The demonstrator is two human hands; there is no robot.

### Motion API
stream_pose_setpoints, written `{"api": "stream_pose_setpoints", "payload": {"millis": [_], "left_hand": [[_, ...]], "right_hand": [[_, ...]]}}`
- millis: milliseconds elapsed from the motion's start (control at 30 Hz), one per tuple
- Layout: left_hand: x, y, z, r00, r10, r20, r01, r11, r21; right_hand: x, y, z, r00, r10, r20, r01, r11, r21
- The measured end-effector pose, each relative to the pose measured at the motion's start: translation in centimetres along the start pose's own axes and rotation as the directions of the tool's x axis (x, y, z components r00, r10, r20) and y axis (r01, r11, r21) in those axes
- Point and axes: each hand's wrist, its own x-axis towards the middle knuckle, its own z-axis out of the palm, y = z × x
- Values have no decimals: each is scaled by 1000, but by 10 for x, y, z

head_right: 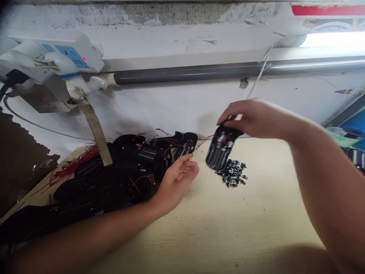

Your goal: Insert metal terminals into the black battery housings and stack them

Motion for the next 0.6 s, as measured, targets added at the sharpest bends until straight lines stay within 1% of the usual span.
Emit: {"api": "stream_pose_setpoints", "payload": {"millis": [33,67,100,133,200,267,333,400,467,500,533,600], "left_hand": [[0,0,0,1000,2,20,-1,999,-36],[0,-1,1,999,17,38,-15,997,-71],[1,-2,1,998,44,53,-38,994,-103],[2,-3,2,995,75,64,-66,990,-125],[4,-5,2,992,102,73,-89,984,-153],[6,-7,2,995,82,66,-69,982,-178],[7,-10,2,997,74,35,-65,976,-205],[9,-12,2,995,97,-14,-98,972,-212],[11,-12,1,990,122,-76,-134,975,-176],[11,-12,1,986,132,-106,-147,979,-139],[12,-11,0,981,142,-131,-155,984,-93],[12,-10,-1,974,158,-162,-161,987,-4]], "right_hand": [[3,-14,9,993,-115,28,113,991,67],[6,-26,18,979,-197,45,190,975,115],[8,-36,26,966,-253,50,243,958,152],[9,-43,33,959,-279,49,267,947,177],[10,-52,41,959,-274,72,252,941,224],[9,-52,44,971,-210,118,169,942,291],[9,-44,44,981,-114,157,55,939,339],[11,-30,43,984,-31,174,-22,956,293],[14,-12,46,970,49,239,-89,984,157],[16,-3,50,946,102,306,-132,988,81],[17,5,54,906,164,390,-185,983,15],[20,17,63,792,262,552,-275,960,-61]]}}
